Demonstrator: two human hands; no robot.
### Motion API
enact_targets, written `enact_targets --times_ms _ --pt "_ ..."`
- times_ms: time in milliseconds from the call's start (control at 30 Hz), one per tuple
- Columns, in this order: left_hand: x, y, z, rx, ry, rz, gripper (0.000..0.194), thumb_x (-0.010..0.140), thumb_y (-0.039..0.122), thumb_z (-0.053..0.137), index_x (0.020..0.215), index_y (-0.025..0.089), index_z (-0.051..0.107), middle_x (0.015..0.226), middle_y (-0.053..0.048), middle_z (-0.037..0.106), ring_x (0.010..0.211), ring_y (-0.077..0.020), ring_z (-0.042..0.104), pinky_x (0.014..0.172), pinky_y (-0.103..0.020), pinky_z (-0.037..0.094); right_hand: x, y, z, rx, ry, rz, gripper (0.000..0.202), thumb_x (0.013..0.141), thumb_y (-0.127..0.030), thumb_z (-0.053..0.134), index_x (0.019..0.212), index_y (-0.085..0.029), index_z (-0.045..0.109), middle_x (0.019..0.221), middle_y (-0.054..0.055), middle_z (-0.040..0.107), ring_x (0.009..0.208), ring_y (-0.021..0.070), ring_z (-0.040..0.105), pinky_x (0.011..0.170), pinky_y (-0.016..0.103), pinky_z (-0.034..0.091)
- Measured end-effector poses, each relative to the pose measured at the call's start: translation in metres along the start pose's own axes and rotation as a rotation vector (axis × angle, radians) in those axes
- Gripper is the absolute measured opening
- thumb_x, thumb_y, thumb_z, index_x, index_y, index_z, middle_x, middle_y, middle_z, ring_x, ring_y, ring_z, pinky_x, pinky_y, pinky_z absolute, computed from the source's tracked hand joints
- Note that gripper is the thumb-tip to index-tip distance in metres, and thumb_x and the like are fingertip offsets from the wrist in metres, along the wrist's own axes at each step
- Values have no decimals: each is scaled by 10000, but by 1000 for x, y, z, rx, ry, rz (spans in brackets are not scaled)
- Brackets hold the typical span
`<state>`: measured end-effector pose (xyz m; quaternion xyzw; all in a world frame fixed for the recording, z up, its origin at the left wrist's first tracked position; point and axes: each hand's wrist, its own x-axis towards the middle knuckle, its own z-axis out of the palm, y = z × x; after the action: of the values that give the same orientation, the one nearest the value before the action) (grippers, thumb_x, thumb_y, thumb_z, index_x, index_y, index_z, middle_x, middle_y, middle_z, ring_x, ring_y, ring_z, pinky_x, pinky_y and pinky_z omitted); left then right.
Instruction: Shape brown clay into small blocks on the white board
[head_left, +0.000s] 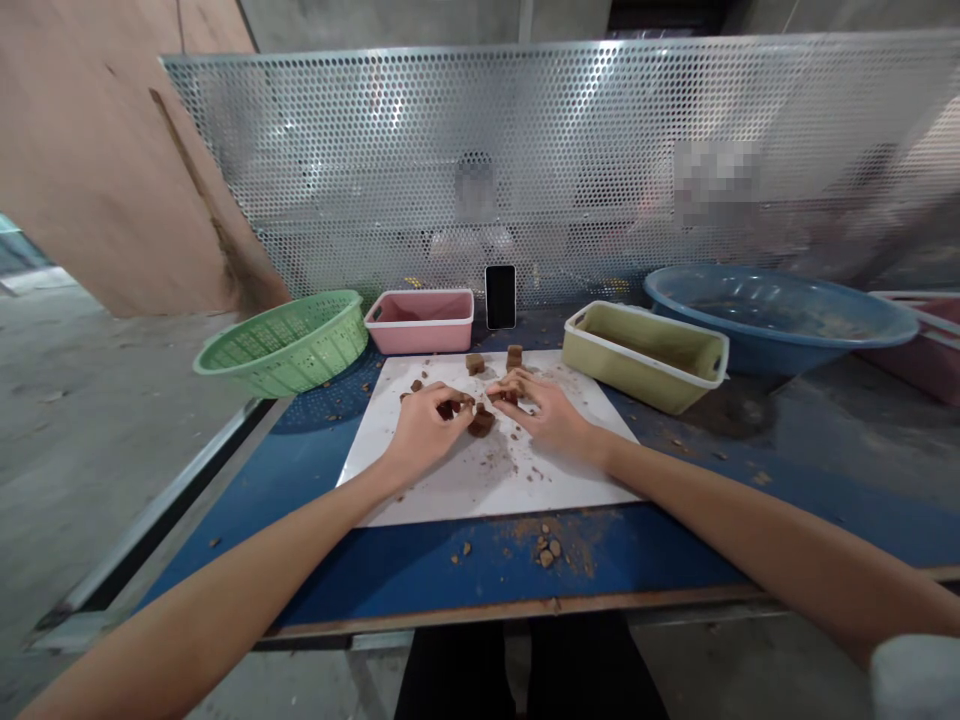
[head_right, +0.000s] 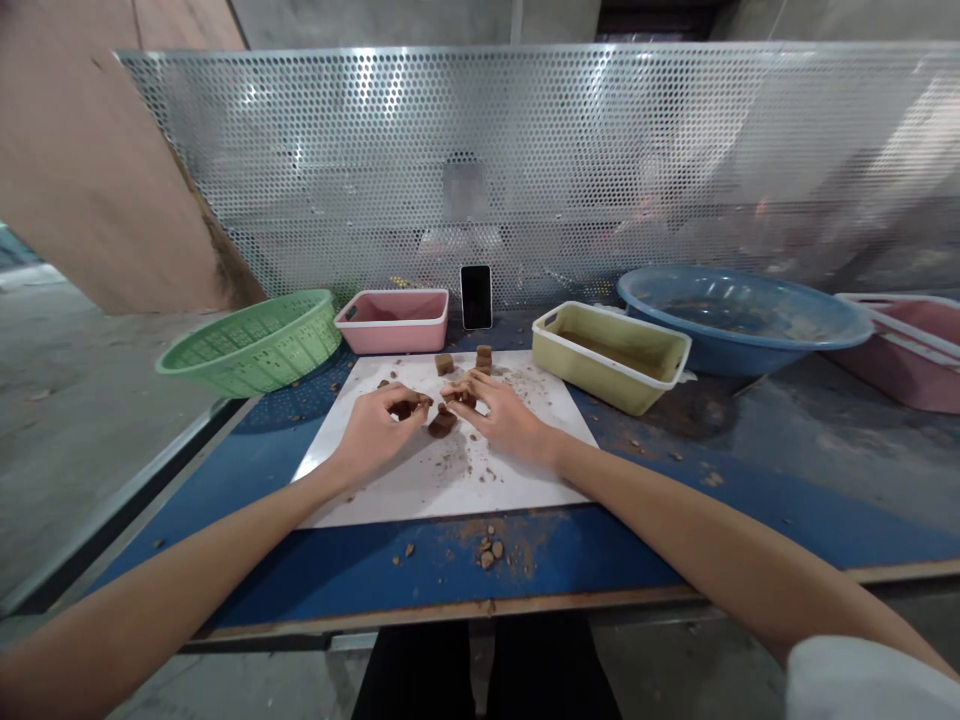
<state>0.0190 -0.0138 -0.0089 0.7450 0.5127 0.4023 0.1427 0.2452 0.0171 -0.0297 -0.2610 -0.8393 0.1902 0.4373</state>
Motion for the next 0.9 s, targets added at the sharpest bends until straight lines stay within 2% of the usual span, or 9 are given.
enact_targets --times_ms 200,400,467,533,667,800,900 --pt "5 -19 2 217 -107 3 154 861 216 662 874 185 812 866 -68 762 730 -200 653 779 -373 513 1 4 -2 -28 -58 79 242 1108 -459 467 1084 -255 595 1099 84 675 1040 255 636 973 446 515" --pt "4 -25 2 332 -182 55 167 899 232 644 900 171 800 931 -101 752 840 -248 689 837 -406 533 2 3 -8 -120 -126 175 298 1109 -458 415 926 -245 514 906 47 643 821 226 592 828 396 493" --pt "4 -25 1 363 -188 49 174 904 224 635 910 165 799 956 -111 754 872 -261 697 853 -413 540 3 5 -11 -139 -164 168 282 1109 -442 432 958 -239 556 946 58 666 864 234 616 859 402 503" --pt "4 -24 1 400 -202 40 185 905 201 619 914 159 799 974 -121 751 895 -270 702 874 -422 546 5 8 -14 -172 -219 118 246 1107 -412 458 1041 -233 613 1065 86 683 988 254 642 931 420 516" --pt "4 -25 1 459 -229 29 238 913 150 568 974 144 797 1018 -141 733 942 -287 704 930 -446 552 4 17 -14 -243 -381 26 228 1101 -335 481 1176 -233 671 1238 119 661 1179 281 634 1036 460 521" --pt "2 -25 2 436 -216 28 392 889 95 541 1230 109 734 1071 -143 721 1006 -290 695 974 -446 546 1 23 -11 -314 -370 98 222 1074 -335 552 1226 -219 665 1220 126 679 1144 297 648 1026 490 538" --pt "2 -24 2 389 -189 33 400 889 107 543 1250 111 716 1079 -130 717 1049 -291 684 993 -441 533 0 25 -10 -294 -360 73 233 1073 -334 566 1249 -218 664 1193 117 686 1133 289 652 1029 483 538"
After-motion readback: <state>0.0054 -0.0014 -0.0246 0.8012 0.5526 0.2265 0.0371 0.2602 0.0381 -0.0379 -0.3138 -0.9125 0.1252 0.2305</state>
